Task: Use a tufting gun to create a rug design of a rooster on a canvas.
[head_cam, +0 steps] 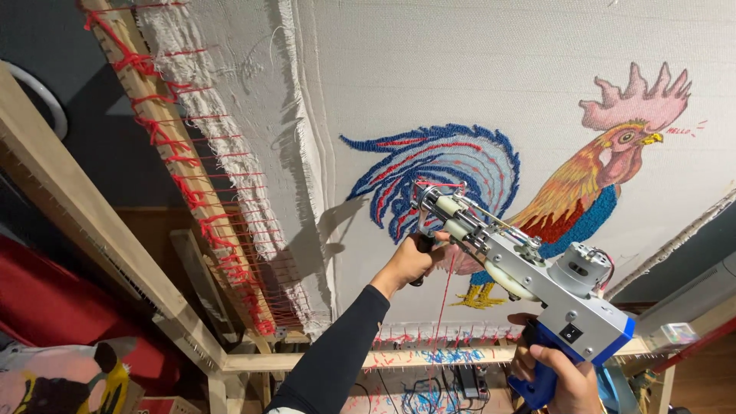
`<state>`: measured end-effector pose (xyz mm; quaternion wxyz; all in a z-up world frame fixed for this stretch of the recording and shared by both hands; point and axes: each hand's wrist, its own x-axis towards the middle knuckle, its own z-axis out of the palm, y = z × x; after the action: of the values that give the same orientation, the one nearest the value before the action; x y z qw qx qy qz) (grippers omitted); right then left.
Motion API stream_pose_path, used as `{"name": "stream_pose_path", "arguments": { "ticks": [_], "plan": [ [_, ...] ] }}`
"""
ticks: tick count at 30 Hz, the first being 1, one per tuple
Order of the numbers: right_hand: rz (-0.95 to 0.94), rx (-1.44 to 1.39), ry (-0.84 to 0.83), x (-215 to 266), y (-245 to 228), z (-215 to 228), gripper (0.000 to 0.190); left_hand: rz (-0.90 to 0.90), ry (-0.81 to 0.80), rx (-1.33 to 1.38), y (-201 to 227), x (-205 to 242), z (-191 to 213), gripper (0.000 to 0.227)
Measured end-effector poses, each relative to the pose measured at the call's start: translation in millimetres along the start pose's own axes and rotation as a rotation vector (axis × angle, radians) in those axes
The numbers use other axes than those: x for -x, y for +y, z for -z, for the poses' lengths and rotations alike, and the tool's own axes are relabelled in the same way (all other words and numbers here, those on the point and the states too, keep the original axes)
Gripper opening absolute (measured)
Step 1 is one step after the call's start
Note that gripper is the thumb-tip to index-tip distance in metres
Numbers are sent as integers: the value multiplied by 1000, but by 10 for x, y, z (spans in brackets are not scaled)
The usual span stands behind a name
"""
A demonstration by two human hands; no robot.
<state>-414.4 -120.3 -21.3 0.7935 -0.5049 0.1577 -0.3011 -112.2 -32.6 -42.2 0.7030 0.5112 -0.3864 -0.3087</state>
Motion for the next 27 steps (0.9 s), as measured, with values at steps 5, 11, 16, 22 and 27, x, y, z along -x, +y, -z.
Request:
{"name": "stream_pose_path", "arguments": {
  "ticks": [5,11,16,22,27],
  "plan": [
    [-17,-16,-19,-15,57,-104,60,42,69,-124,71,-109,45,31],
    [-42,-28,-43,-51,53,-264,59,64,-5,-173,13,-217,254,31],
    [-9,-18,-51,-57,97,-243,58,76,26,-91,417,-81,127,45],
    [-11,-5,-18,-22,92,-247,55,50,-106,-75,229,-183,243,31],
    [-25,-96,-44,-16,170,-266,54,102,-112,-139,456,-145,231,30]
  ]
}}
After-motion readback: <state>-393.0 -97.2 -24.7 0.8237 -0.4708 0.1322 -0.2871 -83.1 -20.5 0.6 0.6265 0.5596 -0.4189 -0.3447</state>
